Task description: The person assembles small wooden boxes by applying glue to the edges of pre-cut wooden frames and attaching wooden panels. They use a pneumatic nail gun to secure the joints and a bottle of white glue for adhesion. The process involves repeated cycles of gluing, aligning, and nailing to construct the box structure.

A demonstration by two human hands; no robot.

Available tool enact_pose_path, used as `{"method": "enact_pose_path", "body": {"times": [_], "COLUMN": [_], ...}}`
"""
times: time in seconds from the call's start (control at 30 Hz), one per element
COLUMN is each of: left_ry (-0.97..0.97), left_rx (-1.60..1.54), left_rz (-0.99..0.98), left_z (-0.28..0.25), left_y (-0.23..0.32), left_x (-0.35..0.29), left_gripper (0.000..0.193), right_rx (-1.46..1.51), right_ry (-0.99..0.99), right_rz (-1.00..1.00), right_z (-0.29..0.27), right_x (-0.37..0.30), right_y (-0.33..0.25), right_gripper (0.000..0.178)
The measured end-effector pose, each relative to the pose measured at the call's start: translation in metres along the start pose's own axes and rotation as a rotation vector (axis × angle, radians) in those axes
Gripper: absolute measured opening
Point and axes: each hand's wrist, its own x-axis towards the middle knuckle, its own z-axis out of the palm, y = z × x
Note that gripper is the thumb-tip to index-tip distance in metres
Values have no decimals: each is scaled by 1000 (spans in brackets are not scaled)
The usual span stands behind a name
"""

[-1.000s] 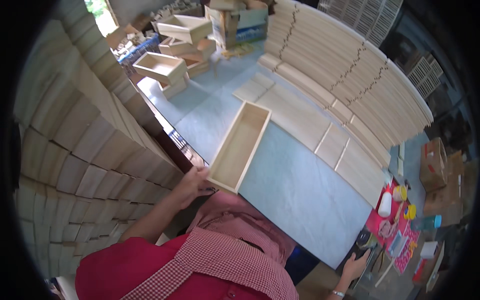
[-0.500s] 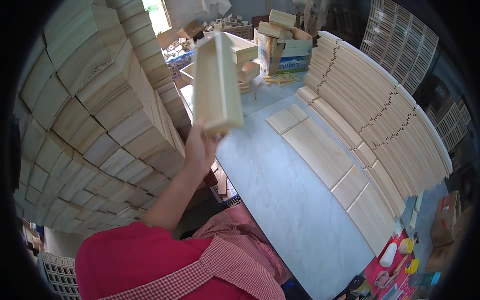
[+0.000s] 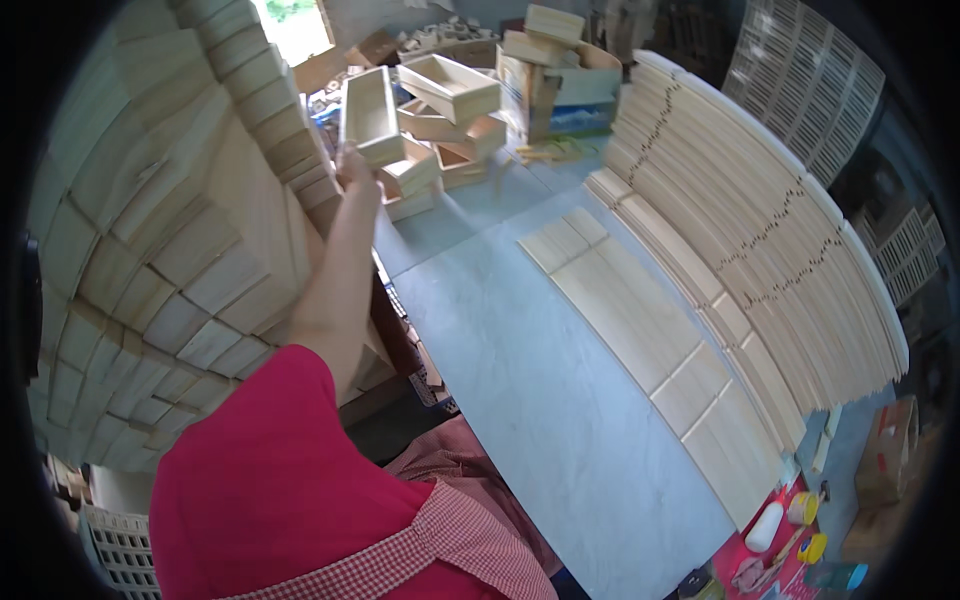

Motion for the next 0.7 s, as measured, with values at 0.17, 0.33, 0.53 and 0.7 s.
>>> {"method": "enact_pose_path", "body": {"times": [0.17, 0.33, 0.53, 0.7], "left_ry": [-49, 193, 223, -485], "left_rx": [621, 967, 543, 256], "left_rz": [144, 173, 476, 590], "left_z": [-12, -18, -10, -14], "left_y": [-49, -32, -4, -20], "left_x": [58, 21, -128, -285], "left_gripper": [50, 49, 45, 38], "right_rx": [-130, 105, 108, -44], "right_ry": [-78, 41, -49, -534], "right_rz": [42, -56, -440, -344], "right_z": [27, 21, 99, 94], "right_x": [6, 55, 149, 186], "right_y": [63, 2, -69, -93], "right_gripper": [60, 47, 59, 45]}}
